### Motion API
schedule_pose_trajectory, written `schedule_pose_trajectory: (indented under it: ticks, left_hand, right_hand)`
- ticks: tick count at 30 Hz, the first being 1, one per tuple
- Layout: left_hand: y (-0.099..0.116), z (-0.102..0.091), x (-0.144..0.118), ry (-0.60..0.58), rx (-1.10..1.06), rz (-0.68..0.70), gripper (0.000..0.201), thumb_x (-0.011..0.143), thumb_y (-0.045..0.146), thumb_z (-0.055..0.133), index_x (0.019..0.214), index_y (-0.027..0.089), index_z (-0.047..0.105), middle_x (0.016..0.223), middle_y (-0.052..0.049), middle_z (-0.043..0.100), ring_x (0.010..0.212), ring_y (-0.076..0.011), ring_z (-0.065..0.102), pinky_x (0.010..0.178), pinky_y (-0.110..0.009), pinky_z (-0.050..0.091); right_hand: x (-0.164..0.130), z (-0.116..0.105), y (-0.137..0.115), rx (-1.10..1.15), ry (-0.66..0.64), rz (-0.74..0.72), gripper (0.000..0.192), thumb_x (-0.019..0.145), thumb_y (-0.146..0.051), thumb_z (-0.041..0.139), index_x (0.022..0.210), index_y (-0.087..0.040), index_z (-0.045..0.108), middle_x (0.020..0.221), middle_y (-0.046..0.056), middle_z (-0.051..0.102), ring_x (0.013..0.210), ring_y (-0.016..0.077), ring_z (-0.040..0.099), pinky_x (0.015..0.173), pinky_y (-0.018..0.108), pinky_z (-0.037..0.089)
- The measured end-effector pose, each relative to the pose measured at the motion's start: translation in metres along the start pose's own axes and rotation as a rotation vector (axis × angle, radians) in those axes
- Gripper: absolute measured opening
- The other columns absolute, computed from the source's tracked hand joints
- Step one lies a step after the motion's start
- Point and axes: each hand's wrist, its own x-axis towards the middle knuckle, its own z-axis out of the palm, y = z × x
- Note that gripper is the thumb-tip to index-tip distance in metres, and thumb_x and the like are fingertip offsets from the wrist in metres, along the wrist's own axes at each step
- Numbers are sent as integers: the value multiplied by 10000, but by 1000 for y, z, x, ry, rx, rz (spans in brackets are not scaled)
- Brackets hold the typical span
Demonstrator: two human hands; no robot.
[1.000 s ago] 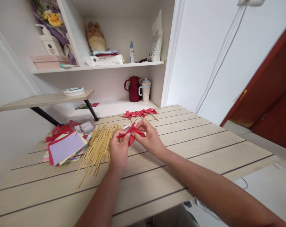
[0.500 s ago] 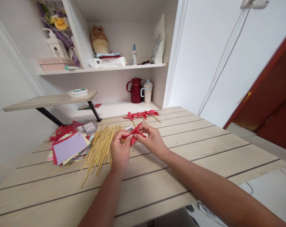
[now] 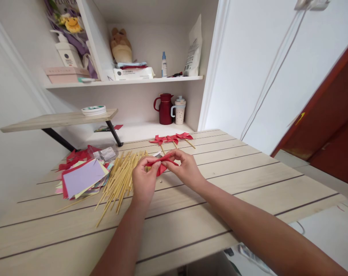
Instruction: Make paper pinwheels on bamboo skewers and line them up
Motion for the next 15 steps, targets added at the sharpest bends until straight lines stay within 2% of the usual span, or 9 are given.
schedule_pose_trajectory:
  ticks: [7,12,15]
  left_hand:
    - [10,4,-1,67,75,171,59,769,187,654,719,208,677,849,-28,668,867,-178,628,831,-326,509]
    - [12,3,0,45,79,142,72,793,199,637,792,209,708,866,-32,684,871,-181,635,846,-329,504]
    - [11,2,0,34,66,95,72,805,235,644,810,209,711,865,-33,693,863,-187,640,842,-334,503]
  right_hand:
    - [-4,3,0,-60,50,-8,72,749,-208,655,787,-207,594,693,-15,628,656,149,586,624,268,457]
    - [-5,6,-1,-22,38,2,78,754,-208,612,778,-217,538,693,-29,601,618,138,583,572,256,453]
    - [-4,5,0,2,40,7,135,779,-236,639,904,-218,590,662,-37,596,607,143,583,583,269,470]
